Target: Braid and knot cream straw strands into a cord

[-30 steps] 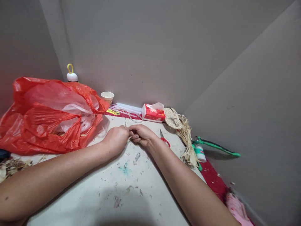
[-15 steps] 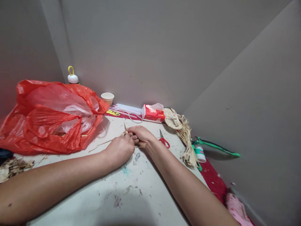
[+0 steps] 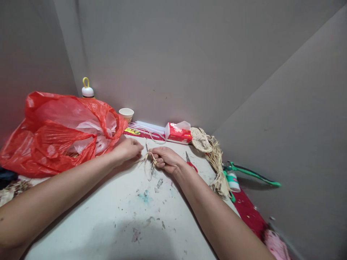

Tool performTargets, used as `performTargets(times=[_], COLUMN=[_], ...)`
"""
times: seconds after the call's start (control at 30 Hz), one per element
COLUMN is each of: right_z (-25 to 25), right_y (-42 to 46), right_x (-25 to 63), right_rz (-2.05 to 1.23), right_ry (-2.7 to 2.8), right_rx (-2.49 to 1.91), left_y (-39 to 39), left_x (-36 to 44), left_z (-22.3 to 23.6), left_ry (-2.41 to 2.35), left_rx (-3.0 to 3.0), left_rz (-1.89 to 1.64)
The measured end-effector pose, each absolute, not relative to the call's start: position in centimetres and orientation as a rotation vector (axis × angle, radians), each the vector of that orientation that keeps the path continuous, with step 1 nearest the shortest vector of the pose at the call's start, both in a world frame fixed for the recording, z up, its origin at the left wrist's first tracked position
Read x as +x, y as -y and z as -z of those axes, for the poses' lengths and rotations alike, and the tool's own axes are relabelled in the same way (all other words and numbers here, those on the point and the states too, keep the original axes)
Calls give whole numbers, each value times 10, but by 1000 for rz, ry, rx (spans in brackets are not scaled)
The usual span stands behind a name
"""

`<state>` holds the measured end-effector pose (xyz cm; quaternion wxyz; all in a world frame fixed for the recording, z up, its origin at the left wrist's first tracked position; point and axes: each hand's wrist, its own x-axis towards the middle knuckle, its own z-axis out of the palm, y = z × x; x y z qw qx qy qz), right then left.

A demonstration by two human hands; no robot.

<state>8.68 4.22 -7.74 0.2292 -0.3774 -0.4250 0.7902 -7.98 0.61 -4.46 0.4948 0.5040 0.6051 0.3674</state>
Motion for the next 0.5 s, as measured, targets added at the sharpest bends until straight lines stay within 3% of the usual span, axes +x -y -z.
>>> performTargets(times=[0.17, 0.5], right_z=[77, 76], right_y=[-44, -47], right_x=[88, 90], right_rz=[-2170, -2147], right_ry=[1204, 1274], right_rx=[-1035, -1119], left_y=[-4, -12], left_x=[-67, -62], left_z=[57, 71], left_ry=[-1138, -1117], left_rx=[925, 953], left_rz=[-778, -752])
